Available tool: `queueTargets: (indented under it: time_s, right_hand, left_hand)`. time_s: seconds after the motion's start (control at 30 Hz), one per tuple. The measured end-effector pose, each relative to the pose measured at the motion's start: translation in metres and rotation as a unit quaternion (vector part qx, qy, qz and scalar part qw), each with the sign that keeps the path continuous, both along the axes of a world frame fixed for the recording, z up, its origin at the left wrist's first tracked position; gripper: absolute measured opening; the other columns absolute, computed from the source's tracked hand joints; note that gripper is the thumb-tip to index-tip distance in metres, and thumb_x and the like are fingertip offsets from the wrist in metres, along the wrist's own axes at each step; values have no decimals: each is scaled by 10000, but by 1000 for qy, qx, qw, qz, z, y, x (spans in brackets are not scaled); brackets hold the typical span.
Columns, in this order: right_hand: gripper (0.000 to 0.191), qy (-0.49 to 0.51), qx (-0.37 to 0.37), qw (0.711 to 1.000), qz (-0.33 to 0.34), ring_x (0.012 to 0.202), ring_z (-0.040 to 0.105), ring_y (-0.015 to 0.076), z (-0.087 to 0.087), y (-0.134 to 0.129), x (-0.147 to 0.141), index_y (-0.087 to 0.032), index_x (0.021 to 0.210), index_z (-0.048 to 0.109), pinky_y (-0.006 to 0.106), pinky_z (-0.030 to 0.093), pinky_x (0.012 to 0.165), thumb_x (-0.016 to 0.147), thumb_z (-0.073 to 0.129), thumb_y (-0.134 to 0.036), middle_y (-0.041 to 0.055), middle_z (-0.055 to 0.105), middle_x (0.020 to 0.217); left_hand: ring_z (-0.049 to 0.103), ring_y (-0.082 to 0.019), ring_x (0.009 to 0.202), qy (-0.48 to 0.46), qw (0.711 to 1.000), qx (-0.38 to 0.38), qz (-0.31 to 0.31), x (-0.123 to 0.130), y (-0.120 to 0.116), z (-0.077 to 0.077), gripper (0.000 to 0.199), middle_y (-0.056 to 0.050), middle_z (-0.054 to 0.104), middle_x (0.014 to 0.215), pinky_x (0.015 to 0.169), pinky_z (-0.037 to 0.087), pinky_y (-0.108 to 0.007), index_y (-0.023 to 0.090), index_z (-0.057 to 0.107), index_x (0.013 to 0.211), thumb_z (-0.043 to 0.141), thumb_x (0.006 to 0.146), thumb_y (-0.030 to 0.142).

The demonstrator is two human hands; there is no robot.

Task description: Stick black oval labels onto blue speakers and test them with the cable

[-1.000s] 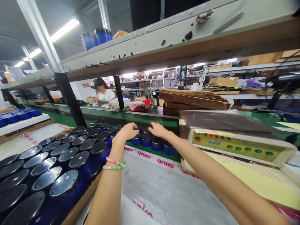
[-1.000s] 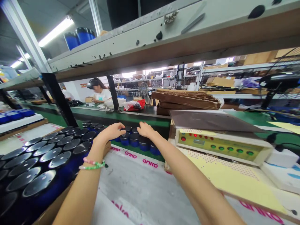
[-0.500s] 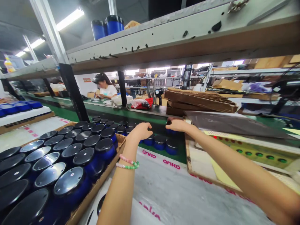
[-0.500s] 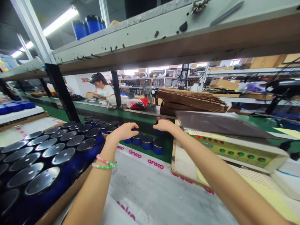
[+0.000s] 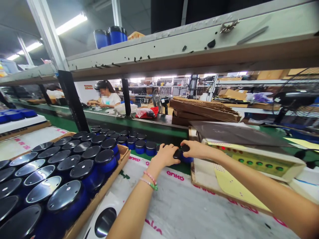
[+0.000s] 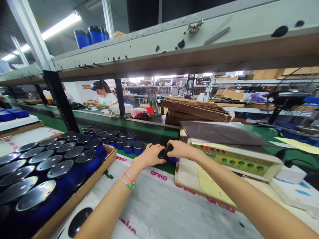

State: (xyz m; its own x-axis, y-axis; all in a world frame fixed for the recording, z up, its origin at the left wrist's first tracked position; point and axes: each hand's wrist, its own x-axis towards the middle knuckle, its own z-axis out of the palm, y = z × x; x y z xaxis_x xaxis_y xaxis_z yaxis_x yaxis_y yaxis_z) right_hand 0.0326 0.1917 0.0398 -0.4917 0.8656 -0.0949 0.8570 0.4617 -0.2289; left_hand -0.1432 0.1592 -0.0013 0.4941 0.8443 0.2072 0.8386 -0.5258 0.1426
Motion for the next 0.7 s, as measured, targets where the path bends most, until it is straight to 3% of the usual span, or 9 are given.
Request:
queueTargets:
  time_s: [0.13, 0.23, 0.4, 0.7]
  right_hand:
    - [374, 66, -27, 996, 62, 972, 588, 197, 2, -7, 13, -180, 1223, 514, 403, 492, 851, 876, 601, -290, 68, 583, 1145]
    - [434, 103, -27, 992, 66, 978, 586, 202, 0, -13, 18, -178, 1235, 502, 401, 491, 852, 836, 648, -266, 69, 581, 1147]
    - [383, 156, 35, 987, 22, 1011, 565, 219, -21, -13, 21, -168, 1197, 522, 434, 474, 871, 856, 623, -313, 82, 560, 1164]
    - [402, 212, 66, 973, 55, 1061, 545, 233, -53, -14, 22, -176, 1236, 499, 457, 459, 899, 876, 599, -324, 88, 530, 1218]
  left_hand:
    - [541, -250, 1103, 1, 1000, 23, 5, -3, 2, -2, 372, -94, 545, 1223, 941, 435, -493, 164, 524, 1203, 563, 894, 368]
    - [541, -250, 1103, 0, 999, 35, 10, -3, 4, -4, 369, -94, 544, 1223, 940, 437, -491, 165, 523, 1204, 562, 896, 364]
    - [545, -247, 1095, -1, 999, 41, 16, -5, 5, -5, 363, -93, 548, 1217, 936, 441, -488, 165, 526, 1199, 562, 896, 362]
    - [531, -254, 1120, 5, 1000, 15, 20, -11, 8, -2, 369, -94, 536, 1239, 954, 424, -501, 168, 523, 1207, 565, 894, 359]
